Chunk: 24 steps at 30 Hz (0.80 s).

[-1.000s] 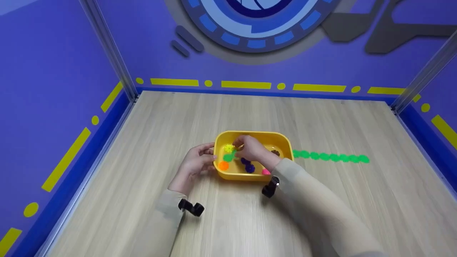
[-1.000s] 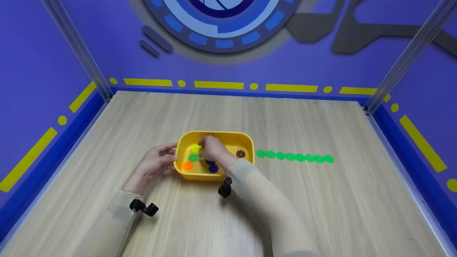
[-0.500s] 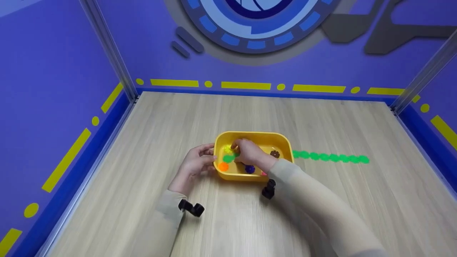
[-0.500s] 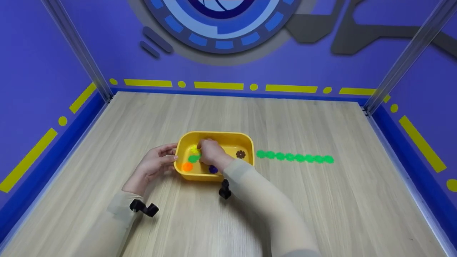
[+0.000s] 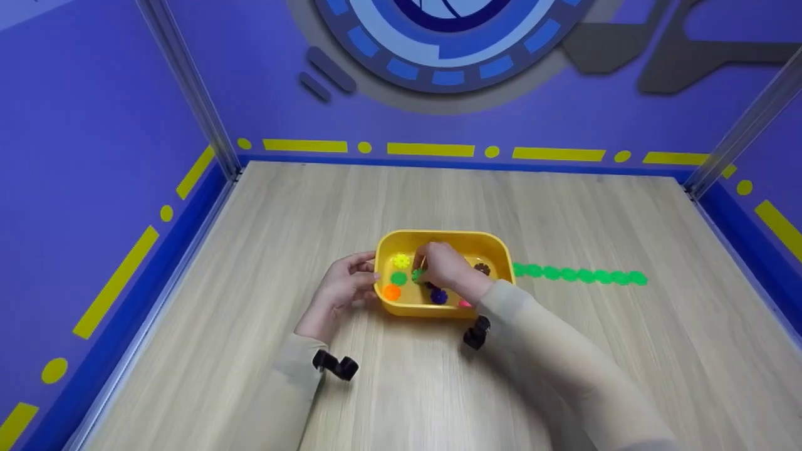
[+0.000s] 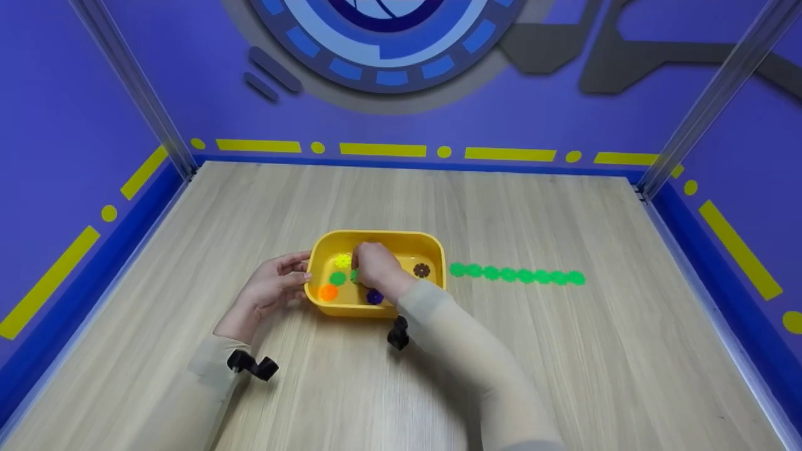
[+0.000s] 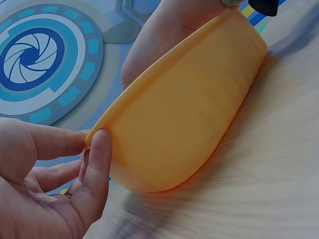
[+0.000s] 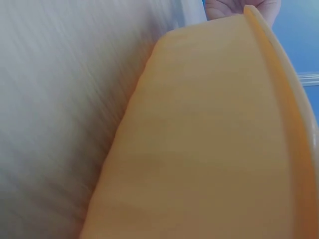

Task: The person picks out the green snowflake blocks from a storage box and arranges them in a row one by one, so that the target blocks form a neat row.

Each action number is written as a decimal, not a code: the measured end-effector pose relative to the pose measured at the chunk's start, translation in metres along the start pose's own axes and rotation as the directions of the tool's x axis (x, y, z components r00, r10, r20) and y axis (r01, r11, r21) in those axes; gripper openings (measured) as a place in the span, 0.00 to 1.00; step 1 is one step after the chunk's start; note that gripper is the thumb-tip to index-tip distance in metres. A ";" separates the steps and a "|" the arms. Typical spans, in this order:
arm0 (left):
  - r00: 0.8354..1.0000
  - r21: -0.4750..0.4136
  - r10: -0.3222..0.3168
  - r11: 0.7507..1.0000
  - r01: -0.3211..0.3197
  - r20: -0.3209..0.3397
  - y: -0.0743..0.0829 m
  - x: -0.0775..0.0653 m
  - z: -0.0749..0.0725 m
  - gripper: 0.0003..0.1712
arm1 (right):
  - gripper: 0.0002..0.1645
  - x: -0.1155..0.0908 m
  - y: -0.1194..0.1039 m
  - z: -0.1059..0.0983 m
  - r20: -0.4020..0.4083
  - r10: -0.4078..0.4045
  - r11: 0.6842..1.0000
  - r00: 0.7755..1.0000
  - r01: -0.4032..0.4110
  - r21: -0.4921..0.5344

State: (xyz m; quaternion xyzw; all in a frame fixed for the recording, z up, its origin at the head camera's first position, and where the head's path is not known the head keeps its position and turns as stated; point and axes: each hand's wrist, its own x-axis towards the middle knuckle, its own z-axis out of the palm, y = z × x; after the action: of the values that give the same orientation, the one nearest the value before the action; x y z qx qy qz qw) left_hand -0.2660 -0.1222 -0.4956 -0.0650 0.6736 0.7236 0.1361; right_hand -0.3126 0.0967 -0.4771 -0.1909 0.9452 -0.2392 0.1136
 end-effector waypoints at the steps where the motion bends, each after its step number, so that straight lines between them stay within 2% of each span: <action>1: 1.000 -0.001 0.001 1.000 -0.001 -0.004 0.000 0.000 0.000 0.32 | 0.07 -0.001 0.001 -0.001 -0.001 0.002 1.000 1.000 -0.002 0.002; 8: 1.000 -0.004 -0.005 1.000 0.005 -0.017 0.000 0.000 0.000 0.32 | 0.09 -0.011 0.005 -0.010 -0.006 0.059 0.996 0.998 -0.059 0.066; 15: 1.000 0.001 -0.011 1.000 0.012 -0.024 -0.001 0.001 0.001 0.32 | 0.08 -0.023 0.012 -0.020 -0.042 0.070 0.986 0.997 -0.063 0.157; 24: 1.000 0.002 -0.011 1.000 0.011 -0.018 -0.001 0.001 0.000 0.32 | 0.09 -0.046 0.027 -0.043 -0.089 0.131 0.931 0.987 -0.091 0.354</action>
State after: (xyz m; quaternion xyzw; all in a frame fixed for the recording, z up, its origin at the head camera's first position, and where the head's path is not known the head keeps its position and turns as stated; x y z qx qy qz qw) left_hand -0.2669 -0.1218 -0.4964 -0.0751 0.6750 0.7216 0.1339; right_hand -0.2929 0.1553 -0.4483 -0.1004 0.9018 -0.4066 0.1063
